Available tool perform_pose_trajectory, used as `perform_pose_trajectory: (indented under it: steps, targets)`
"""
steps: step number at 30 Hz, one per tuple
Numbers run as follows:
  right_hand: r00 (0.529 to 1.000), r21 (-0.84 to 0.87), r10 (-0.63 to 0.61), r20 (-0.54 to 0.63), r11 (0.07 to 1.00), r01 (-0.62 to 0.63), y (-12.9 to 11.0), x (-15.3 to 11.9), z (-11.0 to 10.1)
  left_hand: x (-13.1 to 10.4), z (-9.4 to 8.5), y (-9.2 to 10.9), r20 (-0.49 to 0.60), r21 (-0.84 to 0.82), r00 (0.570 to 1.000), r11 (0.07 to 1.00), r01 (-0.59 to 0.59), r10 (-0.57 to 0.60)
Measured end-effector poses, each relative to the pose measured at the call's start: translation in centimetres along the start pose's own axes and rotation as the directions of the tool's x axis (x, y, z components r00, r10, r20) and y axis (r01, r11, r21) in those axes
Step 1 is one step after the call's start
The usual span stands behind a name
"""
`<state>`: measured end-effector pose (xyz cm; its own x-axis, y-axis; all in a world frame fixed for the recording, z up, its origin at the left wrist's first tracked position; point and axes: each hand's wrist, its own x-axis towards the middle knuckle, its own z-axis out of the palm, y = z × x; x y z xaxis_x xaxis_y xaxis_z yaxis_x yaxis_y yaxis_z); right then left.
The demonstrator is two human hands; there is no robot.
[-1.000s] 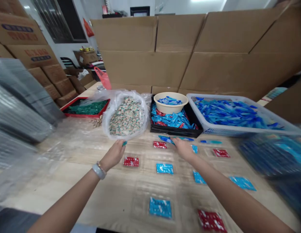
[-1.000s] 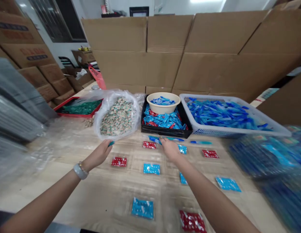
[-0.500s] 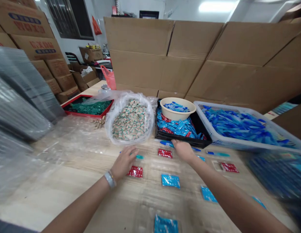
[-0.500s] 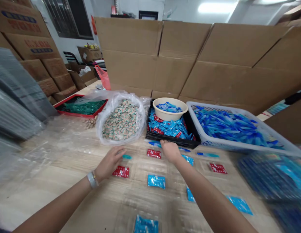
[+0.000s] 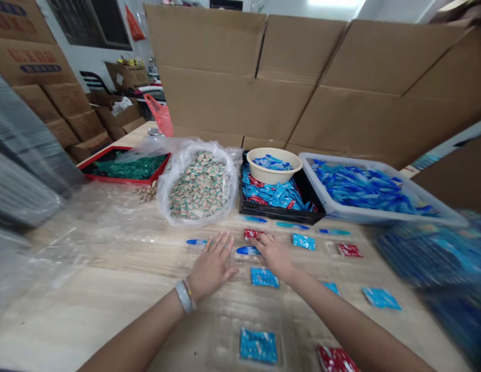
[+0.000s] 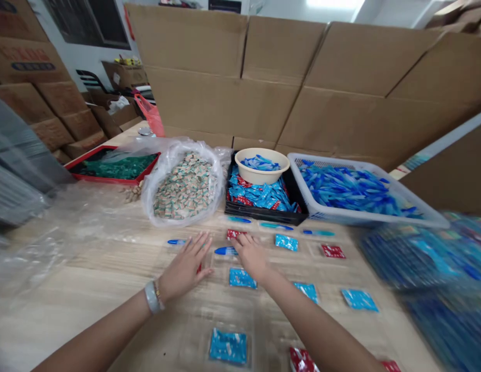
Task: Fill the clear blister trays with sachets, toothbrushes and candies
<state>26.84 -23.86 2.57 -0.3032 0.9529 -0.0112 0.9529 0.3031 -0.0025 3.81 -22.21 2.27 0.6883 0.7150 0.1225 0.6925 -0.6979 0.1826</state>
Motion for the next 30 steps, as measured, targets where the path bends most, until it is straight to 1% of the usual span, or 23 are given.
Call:
perform_pose_trajectory:
  steps: [2, 3, 4, 5, 6, 8, 9, 11, 14, 16, 17, 18, 19, 20, 21, 23, 25, 27, 28, 29, 30]
  targets:
    - [0.990, 0.053, 0.122, -0.066, 0.992, -0.118, 0.1, -1.8, -0.2, 0.8, 0.0, 0.7, 0.018, -0.048, 0.999, 0.998, -0.039, 0.040]
    - [0.980, 0.082, 0.185, -0.073, 0.980, -0.179, 0.0, -3.2, -0.2, 1.2, 0.0, 0.9, 0.031, -0.078, 0.997, 0.995, -0.063, 0.065]
    - [0.973, 0.104, 0.223, -0.060, 0.971, -0.216, -0.2, -4.7, -0.2, 1.6, 0.1, 1.1, 0.046, -0.115, 0.995, 0.989, -0.089, 0.094]
    - [0.974, 0.114, 0.226, -0.034, 0.969, -0.221, -0.6, -6.2, 0.0, 1.9, 0.2, 1.1, 0.061, -0.156, 0.991, 0.982, -0.106, 0.117]
    - [0.981, 0.114, 0.195, -0.004, 0.974, -0.193, -1.2, -7.7, 0.2, 2.1, 0.3, 1.2, 0.074, -0.196, 0.989, 0.975, -0.108, 0.125]
    - [0.996, 0.103, 0.078, 0.030, 0.991, -0.081, -2.8, -9.9, 0.9, 2.0, 0.1, 1.5, 0.089, -0.254, 0.991, 0.964, -0.071, 0.097]
    - [0.999, 0.100, 0.033, 0.022, 0.994, -0.035, -3.7, -10.5, 1.2, 1.5, -0.1, 1.7, 0.088, -0.266, 0.993, 0.962, -0.055, 0.081]
    - [0.999, 0.099, -0.021, -0.028, 0.995, 0.023, -5.2, -10.7, 1.7, -0.2, -0.4, 2.5, 0.084, -0.258, 0.991, 0.963, -0.084, 0.109]
    - [0.991, 0.097, -0.087, -0.103, 0.990, 0.097, -6.5, -9.9, 1.9, -4.1, -0.1, 4.0, 0.111, -0.213, 0.969, 0.958, -0.192, 0.219]
    - [0.983, 0.100, -0.114, -0.144, 0.987, 0.129, -6.5, -9.6, 1.9, -6.1, 0.4, 4.9, 0.144, -0.184, 0.956, 0.956, -0.227, 0.254]
    - [0.978, 0.106, -0.116, -0.173, 0.985, 0.135, -6.2, -9.6, 1.9, -6.5, 0.6, 5.3, 0.154, -0.173, 0.953, 0.957, -0.234, 0.261]
    - [0.973, 0.114, -0.104, -0.205, 0.985, 0.129, -5.6, -9.6, 1.8, -6.3, 0.6, 5.8, 0.151, -0.162, 0.955, 0.959, -0.233, 0.257]
    - [0.968, 0.122, -0.077, -0.239, 0.987, 0.108, -4.7, -9.6, 1.6, -5.5, 0.4, 6.2, 0.132, -0.152, 0.961, 0.963, -0.224, 0.245]
    - [0.961, 0.132, -0.037, -0.274, 0.988, 0.075, -3.5, -9.5, 1.3, -4.0, 0.0, 6.5, 0.098, -0.143, 0.969, 0.967, -0.211, 0.226]
    - [0.952, 0.139, 0.008, -0.307, 0.990, 0.036, -2.0, -9.2, 0.8, -1.9, -0.6, 6.8, 0.050, -0.137, 0.977, 0.971, -0.198, 0.206]
    - [0.920, 0.144, 0.113, -0.374, 0.988, -0.062, 2.0, -8.0, -0.5, 3.7, -2.2, 7.1, -0.062, -0.135, 0.983, 0.974, -0.182, 0.175]
    - [0.869, 0.133, 0.214, -0.446, 0.976, -0.172, 6.8, -6.4, -2.4, 10.2, -3.8, 7.2, -0.147, -0.152, 0.974, 0.969, -0.194, 0.172]
    - [0.805, 0.124, 0.326, -0.496, 0.944, -0.306, 12.3, -5.0, -4.3, 16.3, -4.8, 7.3, -0.169, -0.182, 0.976, 0.969, -0.168, 0.137]
    - [0.770, 0.121, 0.393, -0.503, 0.914, -0.388, 15.2, -4.5, -5.2, 19.0, -5.0, 7.6, -0.160, -0.191, 0.978, 0.968, -0.162, 0.132]
    - [0.738, 0.114, 0.466, -0.487, 0.872, -0.476, 18.0, -4.2, -6.0, 21.5, -5.0, 8.1, -0.146, -0.196, 0.979, 0.965, -0.173, 0.145]
    - [0.719, 0.093, 0.546, -0.430, 0.819, -0.566, 20.8, -3.9, -6.7, 23.6, -4.8, 8.8, -0.133, -0.198, 0.974, 0.958, -0.206, 0.182]
